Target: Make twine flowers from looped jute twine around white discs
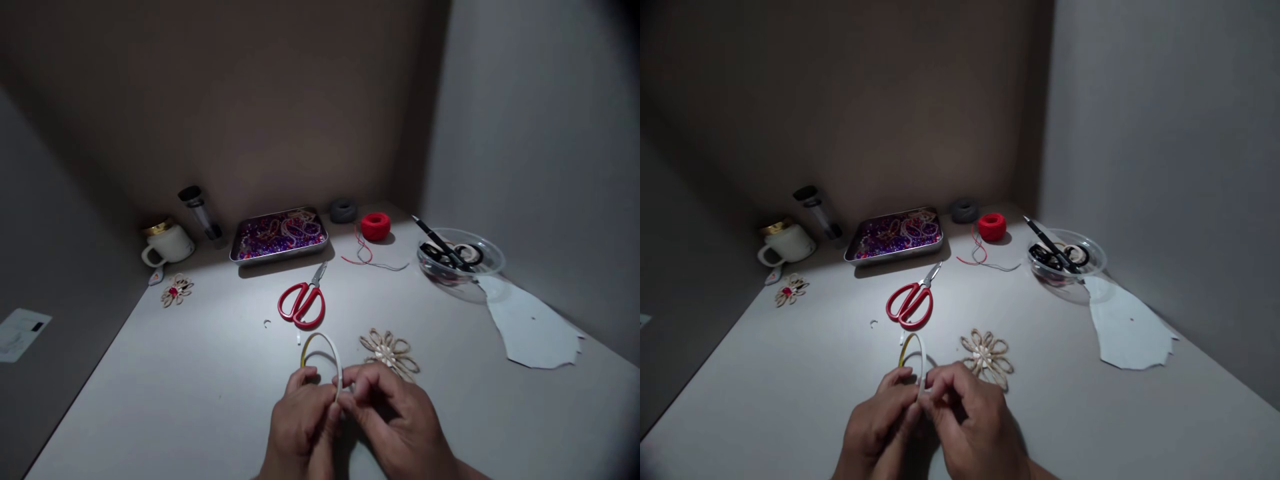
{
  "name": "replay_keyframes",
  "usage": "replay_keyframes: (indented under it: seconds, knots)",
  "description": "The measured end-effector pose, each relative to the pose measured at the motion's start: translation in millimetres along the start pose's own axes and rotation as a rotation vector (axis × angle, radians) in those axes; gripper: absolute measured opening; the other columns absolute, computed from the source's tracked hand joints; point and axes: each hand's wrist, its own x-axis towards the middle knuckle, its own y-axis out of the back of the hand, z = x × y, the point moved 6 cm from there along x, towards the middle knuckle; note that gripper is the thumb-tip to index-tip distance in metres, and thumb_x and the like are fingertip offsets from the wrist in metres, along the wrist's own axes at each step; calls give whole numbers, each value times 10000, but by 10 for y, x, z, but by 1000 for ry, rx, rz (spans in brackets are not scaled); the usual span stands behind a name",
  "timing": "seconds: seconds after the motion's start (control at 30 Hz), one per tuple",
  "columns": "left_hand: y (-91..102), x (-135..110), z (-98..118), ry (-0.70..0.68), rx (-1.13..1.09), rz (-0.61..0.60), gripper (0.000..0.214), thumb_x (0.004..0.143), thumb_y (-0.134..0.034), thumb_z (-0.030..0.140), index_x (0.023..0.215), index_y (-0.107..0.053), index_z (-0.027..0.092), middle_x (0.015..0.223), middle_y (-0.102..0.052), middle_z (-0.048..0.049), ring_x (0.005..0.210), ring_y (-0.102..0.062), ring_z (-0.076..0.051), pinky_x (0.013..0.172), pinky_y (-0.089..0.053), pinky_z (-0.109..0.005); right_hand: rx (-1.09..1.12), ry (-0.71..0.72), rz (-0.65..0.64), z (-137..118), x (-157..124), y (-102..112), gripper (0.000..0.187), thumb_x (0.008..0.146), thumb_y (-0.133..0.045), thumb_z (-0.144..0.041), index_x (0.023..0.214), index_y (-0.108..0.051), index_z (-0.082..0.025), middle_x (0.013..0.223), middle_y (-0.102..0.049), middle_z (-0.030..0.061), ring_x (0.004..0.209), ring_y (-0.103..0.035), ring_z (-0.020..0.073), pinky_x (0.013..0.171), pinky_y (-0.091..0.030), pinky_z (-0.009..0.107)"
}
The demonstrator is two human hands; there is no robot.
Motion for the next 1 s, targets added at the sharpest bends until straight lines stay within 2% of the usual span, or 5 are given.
replay_keyframes:
  seconds: [0.2,0.3,0.43,0.63,1.0]
  knots:
    - [15,39,62,-68,46,-56,125,813,-436,95,785,-530,172,589,-559,18,522,-534,-108,879,-415,-358,-71,137,-11,-83,25,61,257,751,-597,-115,978,-565,-232,801,-667,2,631,-632,121,592,-531,203]
    - [9,30,50,-58,44,-6,138,821,-419,104,791,-531,180,578,-556,20,508,-524,-109,849,-417,-356,-89,257,-15,-144,27,83,239,749,-587,-69,929,-587,-226,901,-663,22,784,-643,140,686,-528,214]
    - [-18,1,30,-35,37,45,157,834,-405,132,745,-524,181,553,-504,28,484,-480,-106,844,-400,-377,-54,199,-25,-115,28,83,151,723,-593,-68,730,-538,-209,803,-640,13,737,-639,142,644,-525,217]
    - [14,37,77,-47,71,-31,137,798,-436,85,839,-537,168,587,-538,7,516,-502,-122,843,-392,-399,-103,187,-7,-157,27,146,284,722,-583,-87,966,-514,-215,925,-624,37,590,-606,108,565,-531,227]
    - [-3,27,100,-74,134,-73,158,785,-396,73,855,-491,176,613,-488,10,572,-484,-140,858,-357,-420,-152,306,-50,-267,78,163,116,744,-571,-64,759,-594,-177,734,-632,28,638,-611,135,562,-497,230]
